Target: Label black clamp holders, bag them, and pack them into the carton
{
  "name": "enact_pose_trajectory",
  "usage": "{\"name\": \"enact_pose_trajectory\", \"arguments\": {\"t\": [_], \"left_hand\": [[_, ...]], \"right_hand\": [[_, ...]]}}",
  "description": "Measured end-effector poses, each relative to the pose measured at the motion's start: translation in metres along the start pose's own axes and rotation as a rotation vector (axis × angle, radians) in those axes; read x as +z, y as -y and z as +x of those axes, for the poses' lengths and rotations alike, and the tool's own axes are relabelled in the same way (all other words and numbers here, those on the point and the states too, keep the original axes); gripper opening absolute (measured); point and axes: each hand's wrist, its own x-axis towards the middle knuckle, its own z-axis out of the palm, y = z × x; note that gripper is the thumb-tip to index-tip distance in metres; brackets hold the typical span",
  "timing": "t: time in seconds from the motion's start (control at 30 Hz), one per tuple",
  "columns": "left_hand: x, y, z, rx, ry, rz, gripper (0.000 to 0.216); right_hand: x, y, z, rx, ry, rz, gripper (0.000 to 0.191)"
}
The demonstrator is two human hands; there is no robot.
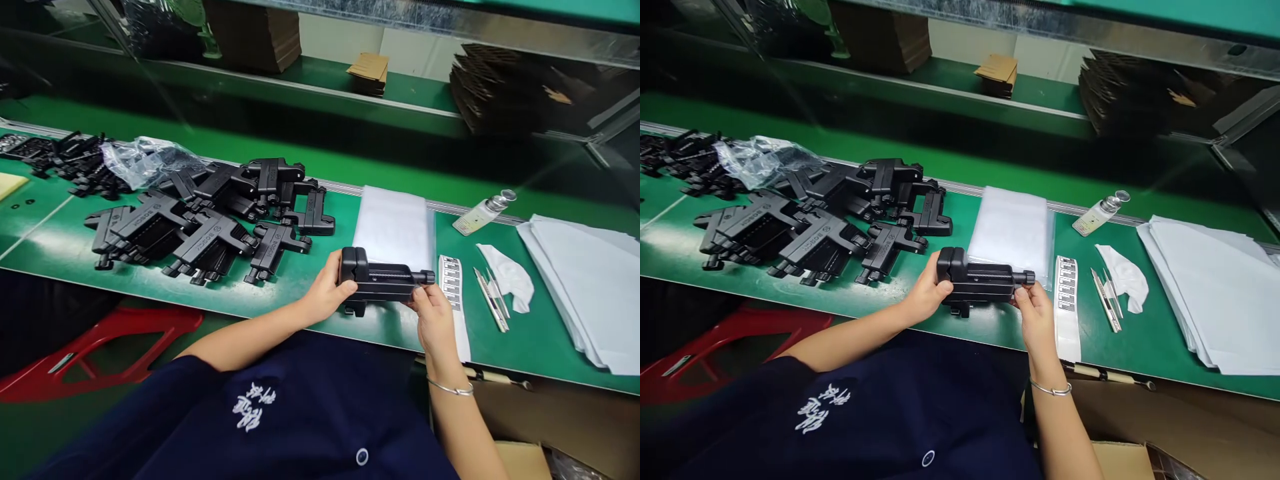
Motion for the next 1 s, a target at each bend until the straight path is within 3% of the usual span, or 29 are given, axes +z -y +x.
{"name": "enact_pose_trajectory", "arguments": {"t": [0.1,0.23,0.47,0.63,0.7,0.77,0.87,1.0], "left_hand": [[-0.003,0.004,-0.003,0.078,0.001,0.079,0.075],[-0.006,0.004,0.002,0.045,-0.09,0.04,0.07],[-0.008,0.001,0.007,-0.095,-0.11,-0.124,0.061],[-0.008,0.002,0.004,-0.01,-0.141,-0.163,0.071],[-0.009,0.002,0.009,-0.09,-0.215,-0.268,0.068],[-0.009,0.004,0.019,-0.262,-0.321,-0.439,0.062],[-0.01,0.006,0.031,-0.484,-0.45,-0.68,0.051],[-0.01,0.006,0.038,-0.578,-0.466,-0.821,0.043]], "right_hand": [[0.005,-0.003,0.002,0.058,-0.008,0.038,0.038],[0.009,-0.003,0.0,0.094,0.044,0.059,0.036],[0.006,-0.006,-0.005,-0.124,0.038,-0.091,0.028],[0.01,-0.005,-0.001,-0.108,0.064,-0.071,0.026],[0.013,-0.004,-0.002,-0.072,0.11,-0.045,0.032],[0.017,-0.002,-0.008,-0.102,0.145,-0.108,0.039],[0.026,-0.001,-0.023,-0.302,0.278,-0.389,0.042],[0.037,-0.002,-0.036,-0.573,0.468,-0.641,0.033]]}}
